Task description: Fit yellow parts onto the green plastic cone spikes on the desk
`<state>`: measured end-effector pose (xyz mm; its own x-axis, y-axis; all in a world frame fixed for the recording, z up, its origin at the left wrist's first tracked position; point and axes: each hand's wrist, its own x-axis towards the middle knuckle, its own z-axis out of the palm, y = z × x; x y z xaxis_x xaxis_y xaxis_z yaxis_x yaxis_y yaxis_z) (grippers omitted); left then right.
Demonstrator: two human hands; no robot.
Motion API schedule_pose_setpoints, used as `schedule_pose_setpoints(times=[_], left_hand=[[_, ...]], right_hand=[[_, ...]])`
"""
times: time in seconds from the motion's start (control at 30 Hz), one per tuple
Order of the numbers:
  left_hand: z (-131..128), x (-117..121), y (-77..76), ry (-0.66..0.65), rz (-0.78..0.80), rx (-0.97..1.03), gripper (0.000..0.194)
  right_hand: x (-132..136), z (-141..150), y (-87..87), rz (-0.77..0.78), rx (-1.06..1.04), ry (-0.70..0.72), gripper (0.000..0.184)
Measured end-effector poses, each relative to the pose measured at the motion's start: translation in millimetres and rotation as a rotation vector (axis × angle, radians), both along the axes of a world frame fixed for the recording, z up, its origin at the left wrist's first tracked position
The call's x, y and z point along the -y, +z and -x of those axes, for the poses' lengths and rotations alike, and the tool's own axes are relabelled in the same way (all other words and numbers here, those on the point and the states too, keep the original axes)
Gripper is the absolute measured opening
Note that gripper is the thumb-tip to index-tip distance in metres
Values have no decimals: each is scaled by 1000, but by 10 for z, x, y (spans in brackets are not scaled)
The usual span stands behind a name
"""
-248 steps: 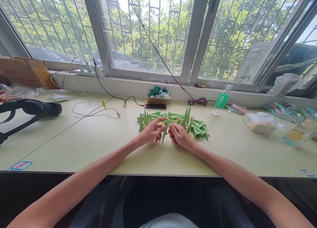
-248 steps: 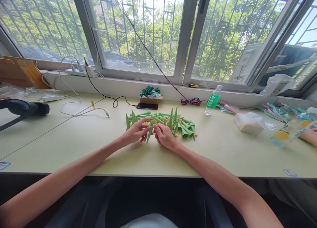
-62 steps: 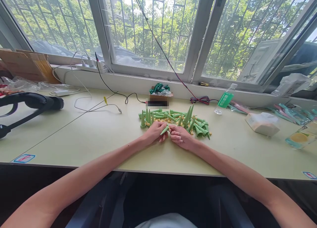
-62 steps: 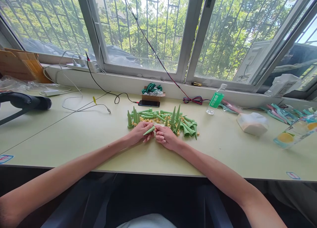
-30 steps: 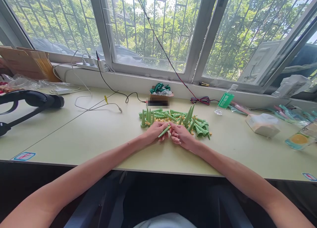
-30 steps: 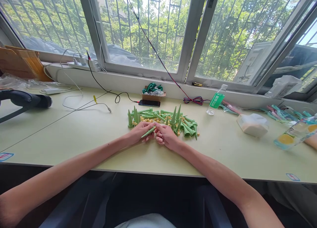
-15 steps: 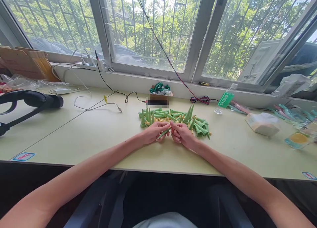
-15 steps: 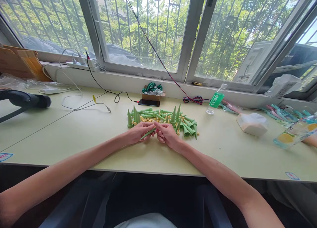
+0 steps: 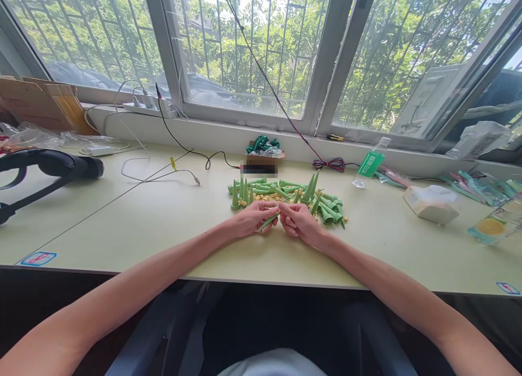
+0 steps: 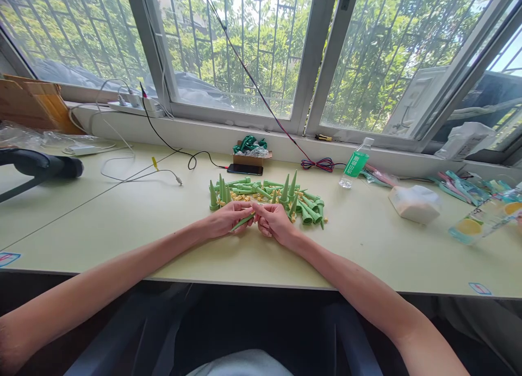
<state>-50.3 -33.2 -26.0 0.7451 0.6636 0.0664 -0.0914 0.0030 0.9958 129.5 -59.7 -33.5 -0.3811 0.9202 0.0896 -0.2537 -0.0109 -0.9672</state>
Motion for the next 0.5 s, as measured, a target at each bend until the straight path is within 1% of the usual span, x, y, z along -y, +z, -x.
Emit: schedule_pose_setpoints(times=[0.33, 0.5], left_hand=[[17, -8, -5, -5, -21, -17, 41], [14, -8, -8, -11, -26, -19, 42]], right_hand=[[3, -5, -14, -10, -6, 20, 43], [8, -5, -16, -4, 0, 8, 43]])
